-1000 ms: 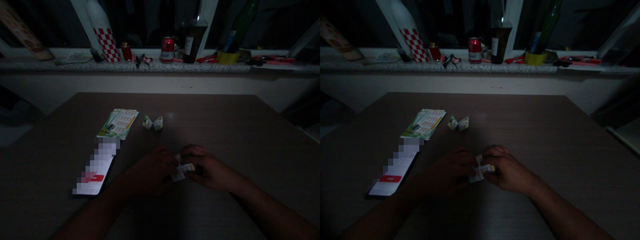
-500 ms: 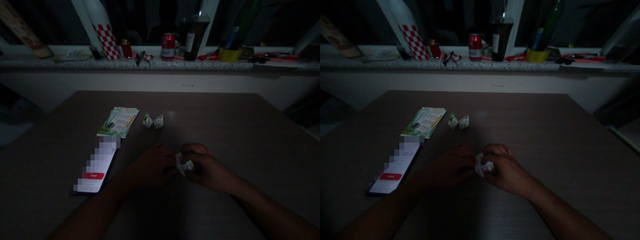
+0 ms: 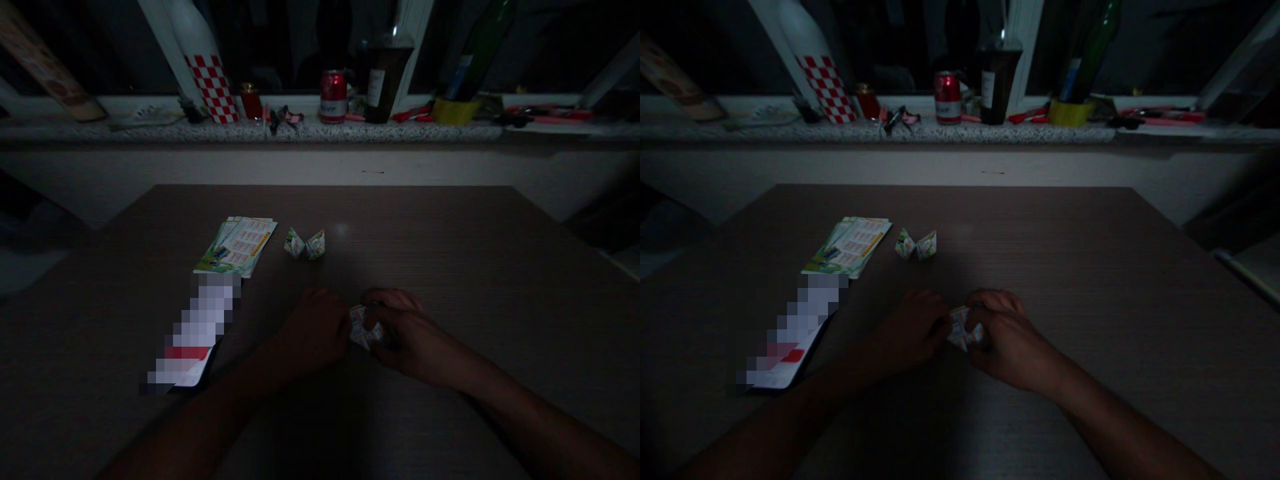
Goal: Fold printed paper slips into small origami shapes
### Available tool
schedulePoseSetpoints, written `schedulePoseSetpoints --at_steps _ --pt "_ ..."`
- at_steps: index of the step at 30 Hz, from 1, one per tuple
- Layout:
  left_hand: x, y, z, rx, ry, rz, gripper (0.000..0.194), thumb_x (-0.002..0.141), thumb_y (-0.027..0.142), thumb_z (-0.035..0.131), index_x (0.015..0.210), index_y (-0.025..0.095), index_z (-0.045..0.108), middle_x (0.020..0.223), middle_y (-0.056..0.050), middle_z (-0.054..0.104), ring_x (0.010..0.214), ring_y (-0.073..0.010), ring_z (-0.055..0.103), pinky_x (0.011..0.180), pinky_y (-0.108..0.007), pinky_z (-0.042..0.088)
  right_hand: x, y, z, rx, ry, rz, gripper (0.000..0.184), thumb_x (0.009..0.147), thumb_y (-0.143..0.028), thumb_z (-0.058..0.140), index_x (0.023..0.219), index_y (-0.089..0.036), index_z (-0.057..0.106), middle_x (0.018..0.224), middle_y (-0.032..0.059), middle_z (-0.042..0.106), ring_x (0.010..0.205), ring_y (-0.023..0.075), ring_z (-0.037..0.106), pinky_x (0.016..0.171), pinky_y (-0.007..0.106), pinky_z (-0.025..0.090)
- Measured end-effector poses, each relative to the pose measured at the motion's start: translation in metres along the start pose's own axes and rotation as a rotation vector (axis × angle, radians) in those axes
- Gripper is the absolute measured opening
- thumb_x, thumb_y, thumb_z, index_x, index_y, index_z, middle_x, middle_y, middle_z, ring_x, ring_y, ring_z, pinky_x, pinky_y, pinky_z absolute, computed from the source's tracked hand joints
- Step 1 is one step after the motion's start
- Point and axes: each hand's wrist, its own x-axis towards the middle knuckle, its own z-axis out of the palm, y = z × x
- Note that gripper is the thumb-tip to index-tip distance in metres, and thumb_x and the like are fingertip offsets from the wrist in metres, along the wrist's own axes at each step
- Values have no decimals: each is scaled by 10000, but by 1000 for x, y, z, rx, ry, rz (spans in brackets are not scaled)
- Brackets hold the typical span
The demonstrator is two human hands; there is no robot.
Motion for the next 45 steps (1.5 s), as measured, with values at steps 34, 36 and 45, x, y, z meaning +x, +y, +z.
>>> schedulePoseSetpoints --at_steps 34,36,45 --pt "7 10 -4 109 -56 -21 218 865 240 467 858 127 654 887 -131 682 879 -305 611 794 -485 455 0 0 3 -46 46 -48 322 785 -226 692 1099 -276 639 1206 76 587 1145 279 513 982 470 361" --pt "6 10 -3 100 -40 -22 206 859 236 474 869 132 651 892 -126 679 889 -303 605 799 -484 452 1 0 3 -41 59 -52 328 787 -226 691 1106 -287 645 1199 71 592 1139 276 522 971 467 365" --pt "7 10 -3 96 -46 -24 197 852 254 495 871 131 647 901 -126 678 905 -312 601 802 -500 450 12 5 16 -38 178 -5 128 733 -267 772 849 -294 727 1048 32 644 1026 249 576 924 453 364"
